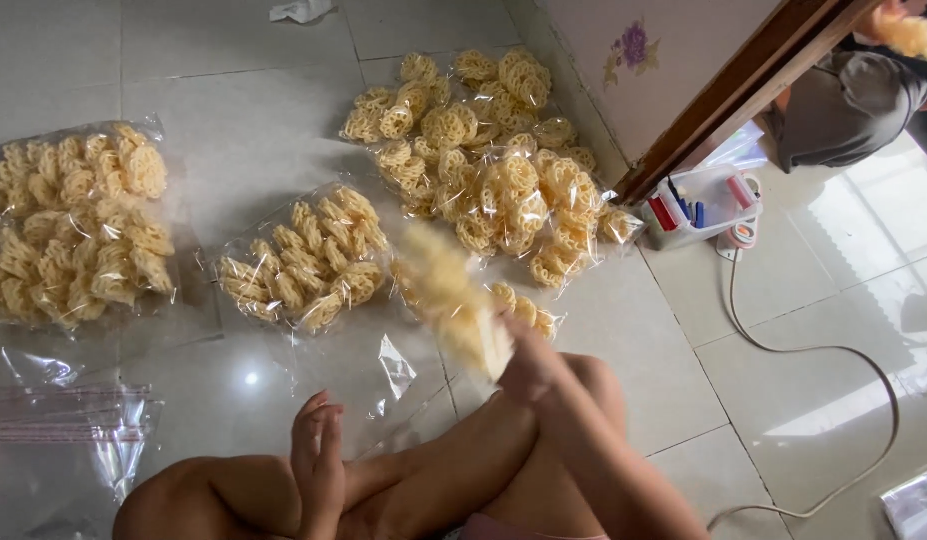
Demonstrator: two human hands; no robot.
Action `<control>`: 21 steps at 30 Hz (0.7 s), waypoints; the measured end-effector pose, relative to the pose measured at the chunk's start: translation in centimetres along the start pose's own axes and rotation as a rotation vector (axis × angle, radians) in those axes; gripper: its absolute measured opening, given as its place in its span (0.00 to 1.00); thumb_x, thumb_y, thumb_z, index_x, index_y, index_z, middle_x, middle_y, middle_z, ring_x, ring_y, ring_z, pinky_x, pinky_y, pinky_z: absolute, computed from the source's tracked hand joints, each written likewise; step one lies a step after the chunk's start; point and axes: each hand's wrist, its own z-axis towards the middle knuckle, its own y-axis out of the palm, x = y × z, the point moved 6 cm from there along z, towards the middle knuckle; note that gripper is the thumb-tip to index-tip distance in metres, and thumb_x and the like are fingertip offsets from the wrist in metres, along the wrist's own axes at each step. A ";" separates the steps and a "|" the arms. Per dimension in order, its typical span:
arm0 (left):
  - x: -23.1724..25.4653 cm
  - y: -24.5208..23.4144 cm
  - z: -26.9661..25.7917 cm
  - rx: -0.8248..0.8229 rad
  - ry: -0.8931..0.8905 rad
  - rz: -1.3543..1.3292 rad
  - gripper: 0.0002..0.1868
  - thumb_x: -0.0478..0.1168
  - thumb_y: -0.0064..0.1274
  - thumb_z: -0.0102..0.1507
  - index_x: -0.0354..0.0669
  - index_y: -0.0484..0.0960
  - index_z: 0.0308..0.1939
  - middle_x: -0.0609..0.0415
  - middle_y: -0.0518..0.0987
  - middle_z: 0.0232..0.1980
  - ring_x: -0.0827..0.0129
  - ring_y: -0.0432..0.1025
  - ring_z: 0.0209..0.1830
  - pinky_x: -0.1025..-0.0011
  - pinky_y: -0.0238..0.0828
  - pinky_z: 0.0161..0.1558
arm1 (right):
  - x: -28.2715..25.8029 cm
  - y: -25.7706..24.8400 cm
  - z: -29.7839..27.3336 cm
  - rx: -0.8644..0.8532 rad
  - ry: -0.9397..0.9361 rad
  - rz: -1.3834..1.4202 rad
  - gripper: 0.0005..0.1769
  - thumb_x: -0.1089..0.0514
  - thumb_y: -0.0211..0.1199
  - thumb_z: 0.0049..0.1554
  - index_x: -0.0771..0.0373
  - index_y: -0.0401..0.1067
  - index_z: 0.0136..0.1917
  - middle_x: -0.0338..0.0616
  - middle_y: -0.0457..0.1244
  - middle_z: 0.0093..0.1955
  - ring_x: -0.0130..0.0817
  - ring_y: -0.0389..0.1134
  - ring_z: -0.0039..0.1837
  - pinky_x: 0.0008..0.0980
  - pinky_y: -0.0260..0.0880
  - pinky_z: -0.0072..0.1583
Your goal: Manually packing flower-shaped crackers into clear plastic bags while sitting on the floor.
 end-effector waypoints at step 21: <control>3.9 -0.1 0.9 0.008 -0.443 -0.178 0.28 0.56 0.69 0.46 0.43 0.78 0.41 0.53 0.84 0.40 0.66 0.80 0.40 0.71 0.79 0.34 | 10.8 3.7 -1.5 -0.050 0.115 -0.783 0.15 0.48 0.63 0.61 0.56 0.76 0.57 0.31 0.67 0.55 0.24 0.65 0.56 0.28 0.66 0.60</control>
